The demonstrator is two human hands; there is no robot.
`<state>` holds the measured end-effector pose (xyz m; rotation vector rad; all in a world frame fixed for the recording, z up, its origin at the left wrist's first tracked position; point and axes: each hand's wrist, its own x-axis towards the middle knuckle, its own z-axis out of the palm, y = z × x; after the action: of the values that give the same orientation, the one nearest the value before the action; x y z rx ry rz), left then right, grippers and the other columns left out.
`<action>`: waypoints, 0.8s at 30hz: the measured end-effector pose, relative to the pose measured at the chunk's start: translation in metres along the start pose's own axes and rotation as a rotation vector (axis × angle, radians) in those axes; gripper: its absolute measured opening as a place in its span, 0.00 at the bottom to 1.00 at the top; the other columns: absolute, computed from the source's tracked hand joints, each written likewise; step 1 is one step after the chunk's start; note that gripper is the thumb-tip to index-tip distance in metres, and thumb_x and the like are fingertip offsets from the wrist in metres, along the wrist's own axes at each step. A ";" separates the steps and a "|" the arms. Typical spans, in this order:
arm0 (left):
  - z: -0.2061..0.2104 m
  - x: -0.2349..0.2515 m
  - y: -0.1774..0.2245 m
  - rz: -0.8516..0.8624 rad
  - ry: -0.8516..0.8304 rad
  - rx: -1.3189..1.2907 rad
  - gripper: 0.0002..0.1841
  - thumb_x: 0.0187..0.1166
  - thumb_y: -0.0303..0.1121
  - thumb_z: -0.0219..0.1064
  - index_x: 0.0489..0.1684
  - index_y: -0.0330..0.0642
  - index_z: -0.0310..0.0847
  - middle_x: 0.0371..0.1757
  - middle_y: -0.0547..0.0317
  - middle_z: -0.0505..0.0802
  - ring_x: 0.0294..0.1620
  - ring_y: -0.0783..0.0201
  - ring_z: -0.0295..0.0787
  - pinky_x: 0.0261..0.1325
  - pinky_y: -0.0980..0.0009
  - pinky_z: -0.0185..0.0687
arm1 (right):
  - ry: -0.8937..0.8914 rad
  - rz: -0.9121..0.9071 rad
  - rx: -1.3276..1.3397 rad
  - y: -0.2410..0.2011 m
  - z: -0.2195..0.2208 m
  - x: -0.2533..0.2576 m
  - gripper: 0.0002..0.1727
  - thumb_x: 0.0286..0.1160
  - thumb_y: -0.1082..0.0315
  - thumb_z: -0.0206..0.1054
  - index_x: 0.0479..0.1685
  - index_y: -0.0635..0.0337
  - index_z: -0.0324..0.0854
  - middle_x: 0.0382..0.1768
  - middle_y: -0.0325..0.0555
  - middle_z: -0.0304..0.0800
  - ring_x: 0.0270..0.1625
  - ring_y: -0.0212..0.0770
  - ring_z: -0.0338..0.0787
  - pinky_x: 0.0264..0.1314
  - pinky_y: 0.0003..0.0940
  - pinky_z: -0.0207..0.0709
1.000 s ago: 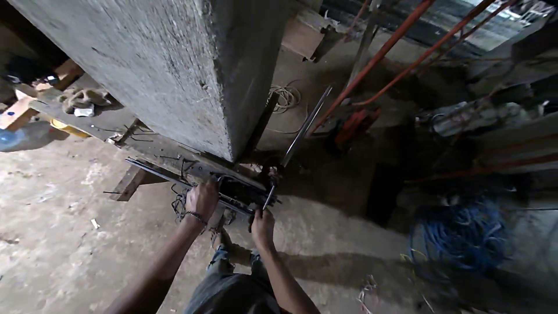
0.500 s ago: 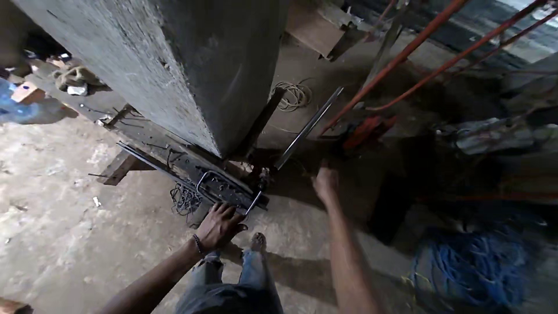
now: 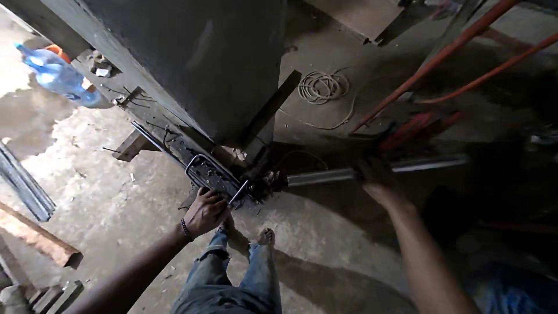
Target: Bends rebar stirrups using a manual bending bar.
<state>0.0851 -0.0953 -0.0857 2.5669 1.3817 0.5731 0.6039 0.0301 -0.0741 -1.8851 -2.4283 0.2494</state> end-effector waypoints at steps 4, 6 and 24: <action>-0.003 0.001 -0.002 -0.006 -0.030 -0.016 0.23 0.88 0.46 0.55 0.21 0.46 0.82 0.26 0.57 0.88 0.40 0.54 0.86 0.56 0.52 0.73 | -0.030 0.351 0.054 0.100 0.004 -0.075 0.30 0.79 0.71 0.69 0.82 0.66 0.71 0.79 0.75 0.72 0.81 0.78 0.72 0.78 0.79 0.64; -0.007 0.002 -0.004 -0.001 -0.055 -0.016 0.23 0.88 0.46 0.55 0.21 0.45 0.82 0.27 0.57 0.89 0.40 0.55 0.86 0.56 0.53 0.73 | -0.028 0.452 0.014 0.145 0.005 -0.101 0.27 0.82 0.64 0.68 0.78 0.66 0.75 0.75 0.75 0.76 0.78 0.78 0.75 0.75 0.80 0.65; -0.022 0.008 -0.040 0.201 -0.174 -0.063 0.27 0.90 0.49 0.49 0.40 0.39 0.91 0.47 0.49 0.96 0.55 0.49 0.93 0.66 0.47 0.81 | 0.181 0.747 -0.048 0.045 0.007 -0.251 0.12 0.63 0.81 0.79 0.44 0.75 0.85 0.53 0.76 0.87 0.66 0.80 0.82 0.68 0.78 0.71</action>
<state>0.0492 -0.0673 -0.0764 2.6500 1.0438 0.4027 0.7087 -0.2020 -0.0745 -2.6176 -1.5398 0.0397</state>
